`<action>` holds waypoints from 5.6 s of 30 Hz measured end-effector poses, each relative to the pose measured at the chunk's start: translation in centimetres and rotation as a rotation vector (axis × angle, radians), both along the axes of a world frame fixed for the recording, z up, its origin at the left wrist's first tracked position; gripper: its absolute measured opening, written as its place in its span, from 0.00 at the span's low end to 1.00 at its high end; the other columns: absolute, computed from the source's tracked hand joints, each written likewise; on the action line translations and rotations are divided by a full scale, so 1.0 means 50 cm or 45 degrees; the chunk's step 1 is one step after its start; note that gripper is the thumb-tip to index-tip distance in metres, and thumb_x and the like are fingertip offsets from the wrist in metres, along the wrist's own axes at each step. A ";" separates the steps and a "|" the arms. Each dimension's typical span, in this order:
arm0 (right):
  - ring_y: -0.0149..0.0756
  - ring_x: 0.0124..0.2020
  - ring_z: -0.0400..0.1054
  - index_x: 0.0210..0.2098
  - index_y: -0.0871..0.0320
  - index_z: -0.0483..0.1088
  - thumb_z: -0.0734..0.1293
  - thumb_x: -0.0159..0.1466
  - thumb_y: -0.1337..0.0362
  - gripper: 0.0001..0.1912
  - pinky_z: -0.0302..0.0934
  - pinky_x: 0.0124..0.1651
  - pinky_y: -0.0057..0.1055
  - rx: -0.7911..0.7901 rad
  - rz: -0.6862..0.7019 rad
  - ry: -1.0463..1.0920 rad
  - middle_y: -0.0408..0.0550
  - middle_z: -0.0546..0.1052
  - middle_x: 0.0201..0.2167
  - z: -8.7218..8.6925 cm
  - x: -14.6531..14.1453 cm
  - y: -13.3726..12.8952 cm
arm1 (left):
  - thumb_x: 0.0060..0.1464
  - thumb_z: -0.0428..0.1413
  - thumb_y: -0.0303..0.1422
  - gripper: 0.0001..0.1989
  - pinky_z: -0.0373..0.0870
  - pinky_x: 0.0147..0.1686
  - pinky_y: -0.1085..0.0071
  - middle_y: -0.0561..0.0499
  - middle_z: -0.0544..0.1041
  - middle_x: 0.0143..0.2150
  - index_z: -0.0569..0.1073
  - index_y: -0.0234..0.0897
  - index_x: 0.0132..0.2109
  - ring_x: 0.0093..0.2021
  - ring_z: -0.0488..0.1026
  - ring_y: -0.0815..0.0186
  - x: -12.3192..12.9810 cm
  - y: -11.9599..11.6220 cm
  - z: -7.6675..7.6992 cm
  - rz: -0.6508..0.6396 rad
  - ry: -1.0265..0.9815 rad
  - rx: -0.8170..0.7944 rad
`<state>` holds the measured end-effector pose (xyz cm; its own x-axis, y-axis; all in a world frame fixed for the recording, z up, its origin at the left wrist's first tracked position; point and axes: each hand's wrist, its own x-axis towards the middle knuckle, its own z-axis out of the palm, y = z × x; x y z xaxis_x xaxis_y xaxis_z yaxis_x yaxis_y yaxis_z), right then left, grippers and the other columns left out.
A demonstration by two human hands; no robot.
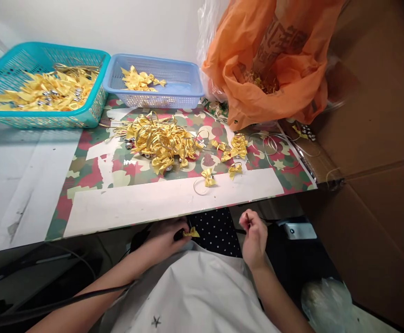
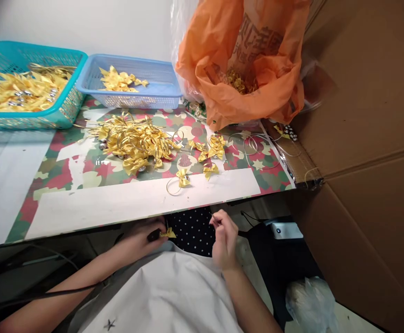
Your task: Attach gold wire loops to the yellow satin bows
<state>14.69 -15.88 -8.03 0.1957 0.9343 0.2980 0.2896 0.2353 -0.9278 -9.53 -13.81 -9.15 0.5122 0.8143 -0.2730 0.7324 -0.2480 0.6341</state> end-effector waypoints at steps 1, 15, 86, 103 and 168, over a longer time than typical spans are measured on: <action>0.31 0.22 0.55 0.27 0.55 0.57 0.51 0.67 0.42 0.25 0.51 0.23 0.29 -0.051 0.055 0.109 0.42 0.61 0.23 0.005 -0.015 -0.008 | 0.58 0.53 0.34 0.06 0.70 0.40 0.68 0.48 0.78 0.42 0.73 0.39 0.37 0.41 0.75 0.62 0.003 -0.007 0.026 -0.012 -0.133 0.028; 0.31 0.20 0.71 0.24 0.53 0.51 0.70 0.59 0.63 0.21 0.68 0.24 0.30 -0.353 0.277 0.420 0.47 0.81 0.30 0.137 -0.088 0.043 | 0.59 0.55 0.33 0.10 0.74 0.32 0.70 0.46 0.70 0.46 0.70 0.43 0.48 0.37 0.72 0.65 0.021 0.041 0.197 0.420 -1.071 0.849; 0.26 0.22 0.60 0.26 0.58 0.64 0.57 0.70 0.55 0.20 0.45 0.28 0.26 0.029 0.428 -1.069 0.40 0.68 0.21 0.161 -0.035 0.144 | 0.49 0.57 0.17 0.09 0.73 0.28 0.80 0.52 0.80 0.28 0.78 0.35 0.32 0.28 0.77 0.71 0.030 0.120 0.147 0.303 -0.930 0.407; 0.27 0.21 0.60 0.23 0.58 0.65 0.57 0.70 0.54 0.22 0.41 0.26 0.28 -0.064 0.387 -1.209 0.40 0.70 0.20 0.177 -0.047 0.150 | 0.49 0.56 0.18 0.09 0.71 0.27 0.80 0.52 0.80 0.28 0.77 0.34 0.33 0.28 0.77 0.71 0.031 0.120 0.142 0.228 -0.868 0.487; 0.30 0.22 0.61 0.30 0.58 0.71 0.61 0.69 0.55 0.16 0.49 0.27 0.29 0.432 0.217 -1.288 0.42 0.71 0.18 0.132 -0.027 0.141 | 0.53 0.62 0.40 0.14 0.68 0.22 0.76 0.56 0.74 0.24 0.67 0.37 0.36 0.23 0.73 0.70 0.039 0.139 0.159 0.588 -1.143 -0.549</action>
<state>13.36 -8.82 -1.45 -0.4115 0.7641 0.4968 0.8239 0.5449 -0.1557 -7.59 -6.88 -1.21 0.3370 0.9046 -0.2610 -0.0737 0.3017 0.9505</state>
